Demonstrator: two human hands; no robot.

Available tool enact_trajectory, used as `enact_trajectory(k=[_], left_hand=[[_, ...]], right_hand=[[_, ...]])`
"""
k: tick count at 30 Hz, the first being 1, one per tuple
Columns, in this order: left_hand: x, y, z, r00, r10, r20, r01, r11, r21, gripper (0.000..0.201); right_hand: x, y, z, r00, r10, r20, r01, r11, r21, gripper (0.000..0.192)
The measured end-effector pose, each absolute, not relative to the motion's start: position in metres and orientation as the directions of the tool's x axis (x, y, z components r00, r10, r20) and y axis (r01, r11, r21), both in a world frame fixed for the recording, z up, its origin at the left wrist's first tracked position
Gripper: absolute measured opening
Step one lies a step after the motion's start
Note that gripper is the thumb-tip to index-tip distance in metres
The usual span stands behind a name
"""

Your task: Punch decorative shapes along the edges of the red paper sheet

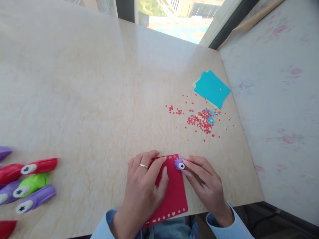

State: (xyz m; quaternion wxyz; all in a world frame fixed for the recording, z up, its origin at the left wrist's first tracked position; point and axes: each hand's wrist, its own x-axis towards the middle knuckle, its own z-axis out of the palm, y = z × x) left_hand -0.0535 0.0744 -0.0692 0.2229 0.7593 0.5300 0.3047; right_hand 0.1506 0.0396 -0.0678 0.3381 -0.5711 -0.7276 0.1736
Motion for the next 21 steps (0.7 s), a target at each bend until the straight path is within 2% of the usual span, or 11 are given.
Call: enact_trajectory(k=[8,21], left_hand=[[-0.0528,0.0745,-0.0691,0.252,0.943,0.219,0.688,-0.333,0.645,0.018],[-0.0531,0.0751,-0.0694,0.251,0.944,0.216,0.684,-0.331,0.65,0.017]], right_hand=[[0.1513,0.0393,-0.0677,-0.106,0.954,0.279,0.701,0.271,-0.66,0.041],[0.1485,0.0416,-0.0683,-0.099,0.947,0.307,0.73,0.279,-0.624,0.036]])
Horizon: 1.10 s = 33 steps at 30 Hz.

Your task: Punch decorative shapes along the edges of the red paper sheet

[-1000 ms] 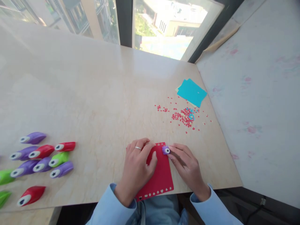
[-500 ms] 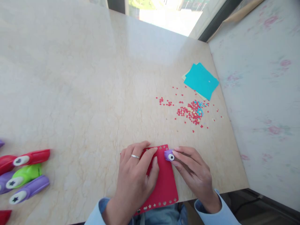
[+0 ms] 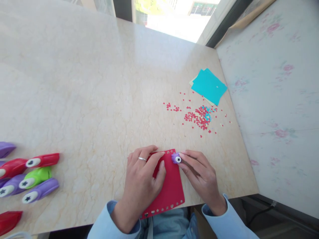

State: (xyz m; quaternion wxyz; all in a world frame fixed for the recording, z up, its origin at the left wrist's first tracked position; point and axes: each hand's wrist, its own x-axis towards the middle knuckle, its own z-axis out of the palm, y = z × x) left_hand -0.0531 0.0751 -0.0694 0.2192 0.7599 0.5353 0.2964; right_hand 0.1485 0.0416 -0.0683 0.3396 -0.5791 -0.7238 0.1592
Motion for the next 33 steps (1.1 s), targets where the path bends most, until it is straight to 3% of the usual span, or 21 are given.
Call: enact_trajectory(k=[8,16,20,23,33], left_hand=[[-0.054,0.075,-0.072,0.257,0.943,0.213,0.673,-0.333,0.66,0.019],[-0.056,0.076,-0.069,0.245,0.952,0.184,0.633,-0.301,0.713,0.016],[-0.055,0.077,-0.068,0.234,0.955,0.184,0.622,-0.292,0.726,0.015],[-0.054,0.077,-0.069,0.219,0.956,0.197,0.614,-0.292,0.734,0.016],[-0.054,0.078,-0.073,0.188,0.954,0.232,0.58,-0.299,0.758,0.017]], right_hand=[[0.152,0.038,-0.072,-0.035,0.962,0.27,0.681,0.221,-0.698,0.03],[0.164,0.045,-0.062,0.187,0.981,-0.055,0.296,-0.11,-0.949,0.043],[0.17,0.059,-0.038,0.008,0.913,-0.408,0.339,-0.386,-0.858,0.049],[0.171,0.07,-0.019,-0.141,0.8,-0.583,0.478,-0.461,-0.748,0.051],[0.157,0.106,0.006,-0.127,0.719,-0.683,0.681,-0.437,-0.587,0.045]])
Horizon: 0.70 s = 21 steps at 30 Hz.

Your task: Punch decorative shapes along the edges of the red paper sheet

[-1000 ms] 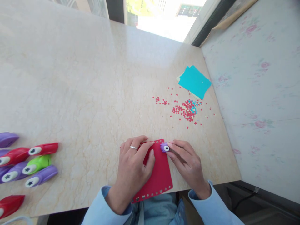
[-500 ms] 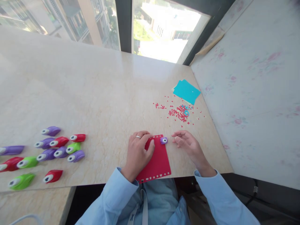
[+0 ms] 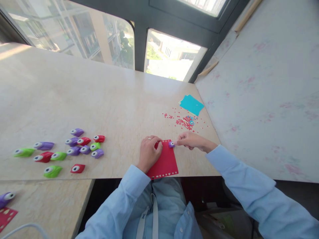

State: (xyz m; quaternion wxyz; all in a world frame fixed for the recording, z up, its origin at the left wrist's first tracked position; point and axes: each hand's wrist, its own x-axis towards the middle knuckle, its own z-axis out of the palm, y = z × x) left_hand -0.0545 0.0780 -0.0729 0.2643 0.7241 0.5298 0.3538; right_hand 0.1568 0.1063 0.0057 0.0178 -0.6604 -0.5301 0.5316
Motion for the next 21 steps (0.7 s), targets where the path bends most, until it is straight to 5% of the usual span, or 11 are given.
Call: enact_trajectory(k=[21], left_hand=[[-0.054,0.078,-0.077,0.153,0.963,0.222,0.519,-0.27,0.811,0.013]], right_hand=[[0.147,0.127,0.002,0.015,0.712,-0.702,0.823,-0.407,-0.396,0.043]])
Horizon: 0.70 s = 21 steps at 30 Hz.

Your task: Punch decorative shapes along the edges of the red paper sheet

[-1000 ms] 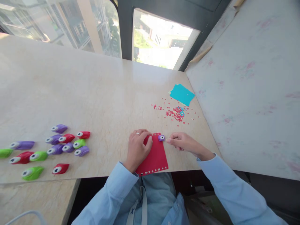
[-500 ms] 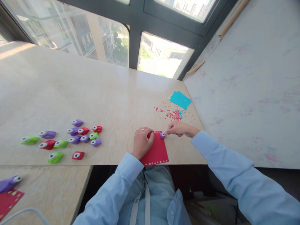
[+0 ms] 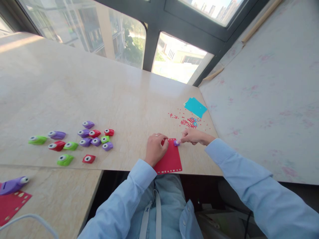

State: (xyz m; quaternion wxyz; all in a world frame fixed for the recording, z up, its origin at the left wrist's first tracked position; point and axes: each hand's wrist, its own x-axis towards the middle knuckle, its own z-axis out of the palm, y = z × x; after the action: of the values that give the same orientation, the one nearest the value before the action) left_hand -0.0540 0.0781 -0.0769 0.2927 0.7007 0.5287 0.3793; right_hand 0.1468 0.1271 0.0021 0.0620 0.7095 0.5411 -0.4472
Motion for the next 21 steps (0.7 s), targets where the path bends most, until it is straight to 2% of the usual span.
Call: enact_trajectory(k=[14,21], left_hand=[[-0.054,0.078,-0.076,0.152,0.965,0.214,0.519,-0.262,0.814,0.014],[-0.054,0.079,-0.077,0.148,0.964,0.22,0.517,-0.265,0.814,0.015]], right_hand=[[0.142,0.127,0.003,-0.008,0.739,-0.674,0.866,-0.332,-0.374,0.041],[0.136,0.131,0.0,-0.021,0.746,-0.666,0.942,-0.208,-0.264,0.037]])
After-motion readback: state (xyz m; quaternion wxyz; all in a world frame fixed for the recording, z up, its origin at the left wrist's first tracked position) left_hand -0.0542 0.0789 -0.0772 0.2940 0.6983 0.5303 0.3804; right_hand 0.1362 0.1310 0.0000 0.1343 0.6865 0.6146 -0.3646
